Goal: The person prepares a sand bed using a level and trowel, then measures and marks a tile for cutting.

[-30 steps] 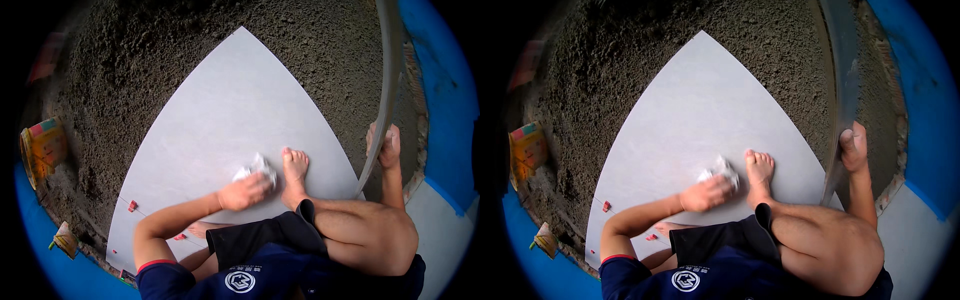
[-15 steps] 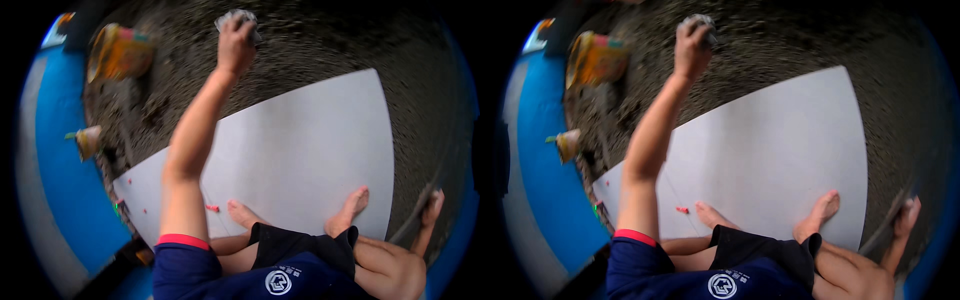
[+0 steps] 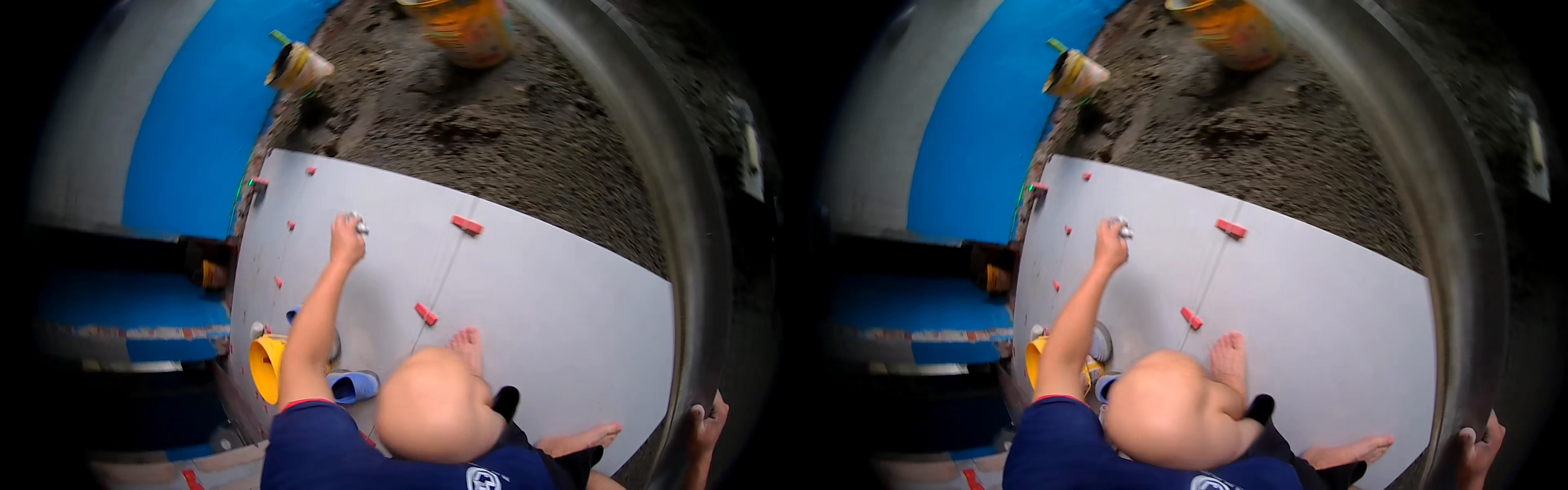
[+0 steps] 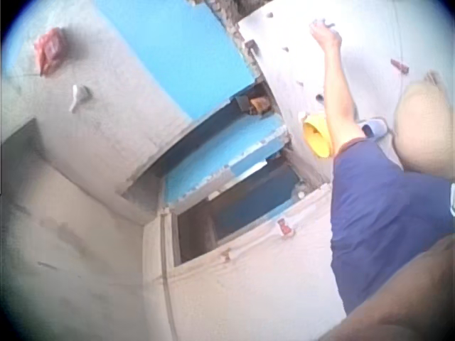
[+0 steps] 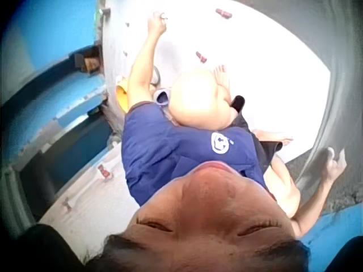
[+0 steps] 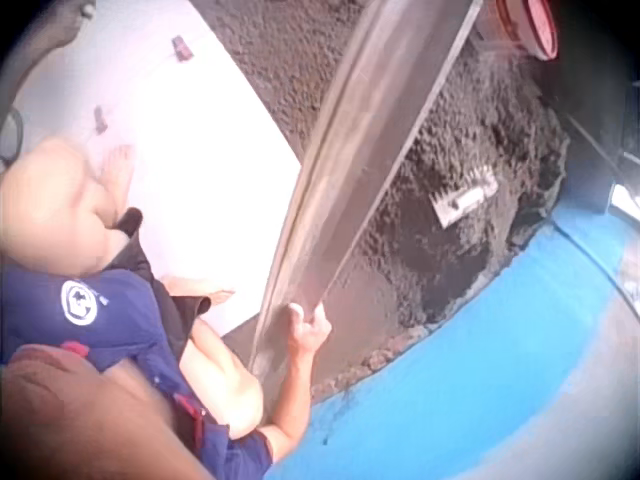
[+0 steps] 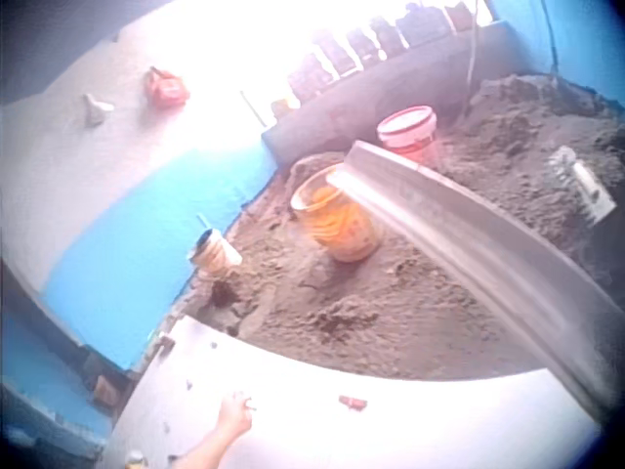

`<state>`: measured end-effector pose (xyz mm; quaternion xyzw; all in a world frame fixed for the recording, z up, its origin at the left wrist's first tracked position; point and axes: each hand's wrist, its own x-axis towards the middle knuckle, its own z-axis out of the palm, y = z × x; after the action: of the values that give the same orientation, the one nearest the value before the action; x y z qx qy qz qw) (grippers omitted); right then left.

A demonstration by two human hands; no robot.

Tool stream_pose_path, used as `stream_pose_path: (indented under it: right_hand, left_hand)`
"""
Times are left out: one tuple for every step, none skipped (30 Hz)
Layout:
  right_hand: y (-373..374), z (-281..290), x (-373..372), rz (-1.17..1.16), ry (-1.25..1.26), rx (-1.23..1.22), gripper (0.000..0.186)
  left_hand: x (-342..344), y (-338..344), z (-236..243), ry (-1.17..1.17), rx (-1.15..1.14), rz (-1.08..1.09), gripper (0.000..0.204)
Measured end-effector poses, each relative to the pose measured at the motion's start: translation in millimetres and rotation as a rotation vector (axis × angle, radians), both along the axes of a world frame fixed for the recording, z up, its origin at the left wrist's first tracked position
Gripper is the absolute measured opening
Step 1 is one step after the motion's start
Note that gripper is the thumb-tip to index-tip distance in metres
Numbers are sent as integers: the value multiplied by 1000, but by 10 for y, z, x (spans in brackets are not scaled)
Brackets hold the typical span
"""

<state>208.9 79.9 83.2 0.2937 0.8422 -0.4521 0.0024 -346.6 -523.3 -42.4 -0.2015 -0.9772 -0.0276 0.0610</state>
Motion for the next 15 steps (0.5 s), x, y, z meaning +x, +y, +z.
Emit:
stream_pose_path:
  right_hand:
    - [-41,0,-311,72,-3,-14,65]
    - [-135,-20,-582,138,-15,-22,61]
    - [-234,-52,-833,198,-25,-21,57]
    - [-295,-185,-1064,230,-80,3,45]
    - [-423,-319,-1354,253,-91,-36,37]
    - [-583,-462,-1710,343,-88,18,32]
    - [-833,-591,-2116,397,-121,-27,28]
    - [-1198,-557,-2606,467,-177,-24,32]
    - [-1492,-773,-2943,576,-197,127,39]
    - [-1854,-897,-3302,636,-178,143,44]
    - [-2181,-991,-3614,682,-205,143,48]
    - [-2454,-1095,-3878,731,-172,154,51]
    - [-2589,-1244,-4070,730,-139,183,53]
    - [-2707,-1312,-4275,743,-123,218,54]
    - [-2784,-1449,-4428,733,-50,222,55]
  left_hand:
    - [134,-320,-189,-40,10,113,36]
    - [291,-529,-375,-50,50,189,36]
    - [411,-660,-525,-57,98,259,35]
    - [479,-736,-633,-64,126,315,34]
    - [539,-791,-730,-71,152,372,33]
    - [544,-854,-790,-76,176,434,32]
    - [571,-982,-822,-85,178,473,34]
    - [662,-1162,-878,-108,170,519,37]
    - [722,-1312,-938,-129,173,557,39]
    - [783,-1408,-953,-164,91,628,44]
    - [822,-1347,-951,-211,22,682,50]
    - [815,-1258,-895,-258,-51,720,56]
    - [682,-1035,-875,-225,46,664,62]
    - [599,-812,-810,-196,130,610,68]
    - [539,-566,-714,-174,211,545,74]
